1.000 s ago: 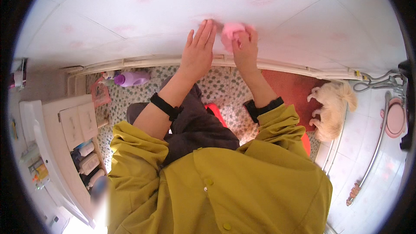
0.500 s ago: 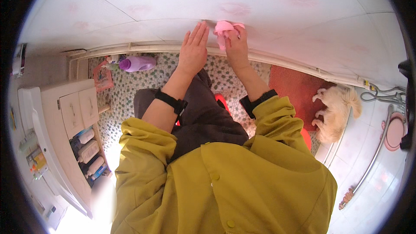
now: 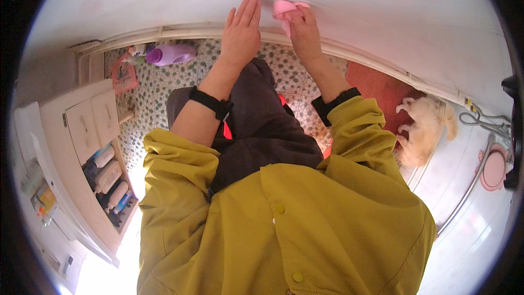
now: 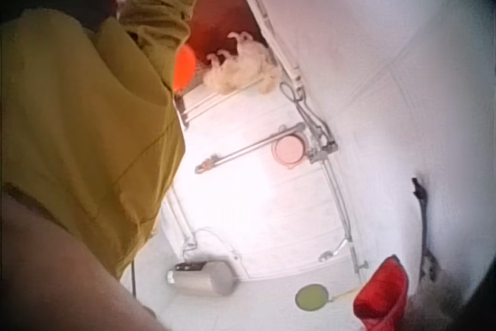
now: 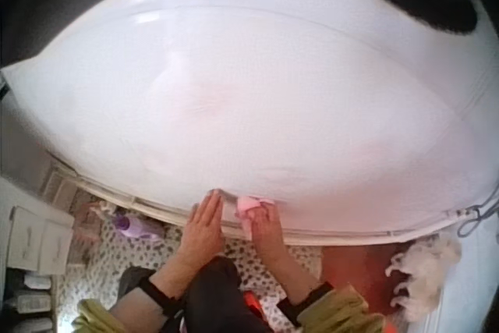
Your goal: The person wipes the bathroom wall with a pink cloth, then rinses and wrings the cloth in the sink. They continue wiping the wall and sink basin, then rinse a red cloth under the tap.
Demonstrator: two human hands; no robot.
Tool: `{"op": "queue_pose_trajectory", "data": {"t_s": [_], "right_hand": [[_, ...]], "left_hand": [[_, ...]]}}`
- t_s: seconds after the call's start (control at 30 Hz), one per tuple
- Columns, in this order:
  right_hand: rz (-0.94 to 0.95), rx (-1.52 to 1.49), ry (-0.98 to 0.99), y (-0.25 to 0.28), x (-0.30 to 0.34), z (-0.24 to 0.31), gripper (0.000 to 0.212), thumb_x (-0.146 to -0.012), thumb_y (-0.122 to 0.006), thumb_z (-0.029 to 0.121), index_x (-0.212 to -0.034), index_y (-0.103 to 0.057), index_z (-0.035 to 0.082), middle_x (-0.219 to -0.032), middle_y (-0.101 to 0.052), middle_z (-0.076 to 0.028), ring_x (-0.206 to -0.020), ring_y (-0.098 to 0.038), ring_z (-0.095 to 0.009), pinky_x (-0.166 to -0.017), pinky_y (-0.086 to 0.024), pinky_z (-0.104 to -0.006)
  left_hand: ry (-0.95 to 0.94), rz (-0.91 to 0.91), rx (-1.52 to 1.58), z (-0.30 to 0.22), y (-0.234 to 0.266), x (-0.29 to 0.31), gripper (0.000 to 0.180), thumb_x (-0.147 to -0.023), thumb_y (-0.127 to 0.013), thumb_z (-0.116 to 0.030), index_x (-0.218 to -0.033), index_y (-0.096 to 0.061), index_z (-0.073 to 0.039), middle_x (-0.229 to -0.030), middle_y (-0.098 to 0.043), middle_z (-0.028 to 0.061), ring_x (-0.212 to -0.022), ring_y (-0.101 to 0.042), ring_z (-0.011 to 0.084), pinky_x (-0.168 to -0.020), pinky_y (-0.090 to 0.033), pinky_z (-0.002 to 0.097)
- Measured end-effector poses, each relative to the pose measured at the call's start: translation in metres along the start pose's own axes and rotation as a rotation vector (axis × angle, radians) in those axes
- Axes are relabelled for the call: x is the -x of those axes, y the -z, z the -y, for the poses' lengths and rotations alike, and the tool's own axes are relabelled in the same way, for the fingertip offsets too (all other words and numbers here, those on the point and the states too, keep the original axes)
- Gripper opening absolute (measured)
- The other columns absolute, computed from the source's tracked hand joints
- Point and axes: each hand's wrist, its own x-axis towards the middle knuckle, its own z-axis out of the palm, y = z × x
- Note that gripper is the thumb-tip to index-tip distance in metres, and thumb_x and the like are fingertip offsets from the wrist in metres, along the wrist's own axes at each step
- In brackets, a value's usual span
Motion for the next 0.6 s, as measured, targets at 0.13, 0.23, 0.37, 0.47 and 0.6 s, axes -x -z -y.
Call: {"op": "queue_pose_trajectory", "data": {"t_s": [0.13, 0.23, 0.37, 0.47, 0.6], "right_hand": [[-0.147, 0.009, -0.013, 0.004, -0.031, 0.047, 0.028, -0.073, -0.056, -0.002, -0.101, -0.058, 0.004, -0.114, -0.046, -0.015, -0.099, -0.051, -0.029, -0.084, -0.044, -0.0366], [-0.297, 0.104, 0.153, -0.003, -0.070, 0.058, 0.024, -0.075, -0.058, 0.002, -0.099, -0.059, 0.003, -0.111, -0.049, -0.014, -0.095, -0.052, -0.028, -0.081, -0.045, -0.0361], [0.102, -0.189, -0.084, -0.034, -0.044, 0.037, 0.018, -0.081, -0.055, 0.013, -0.098, -0.059, 0.007, -0.101, -0.056, -0.013, -0.090, -0.055, -0.028, -0.078, -0.044, -0.0377], [0.147, 0.086, 0.273, -0.055, -0.026, 0.021, 0.020, -0.085, -0.052, 0.016, -0.103, -0.057, 0.007, -0.099, -0.056, -0.014, -0.089, -0.055, -0.028, -0.075, -0.043, -0.0358], [0.101, 0.000, 0.206, -0.062, -0.044, 0.050, 0.019, -0.077, -0.059, 0.002, -0.096, -0.062, 0.007, -0.106, -0.053, -0.011, -0.091, -0.053, -0.028, -0.077, -0.046, -0.0366]], "left_hand": [[0.006, -0.202, 0.115, -0.001, 0.020, -0.012, 0.055, -0.072, -0.052, -0.003, -0.126, -0.041, 0.002, -0.142, -0.031, 0.0101, -0.130, -0.031, 0.0252, -0.101, -0.030, 0.0451], [0.049, -0.237, 0.148, 0.008, 0.040, -0.022, 0.042, -0.074, -0.054, 0.001, -0.116, -0.049, -0.002, -0.121, -0.044, 0.0148, -0.104, -0.048, 0.0300, -0.084, -0.042, 0.0413], [0.022, -0.125, -0.067, 0.037, 0.026, -0.005, 0.051, -0.074, -0.054, -0.006, -0.123, -0.044, 0.002, -0.141, -0.032, 0.0112, -0.129, -0.033, 0.0254, -0.100, -0.032, 0.0462], [0.076, -0.103, -0.066, 0.055, 0.021, 0.019, 0.046, -0.074, -0.054, -0.006, -0.118, -0.048, 0.003, -0.138, -0.036, 0.0125, -0.124, -0.039, 0.0283, -0.097, -0.036, 0.0447], [0.140, -0.298, 0.221, 0.072, 0.033, 0.018, 0.040, -0.074, -0.054, -0.006, -0.113, -0.052, -0.001, -0.119, -0.051, 0.0139, -0.106, -0.051, 0.0315, -0.086, -0.044, 0.0410]]}}
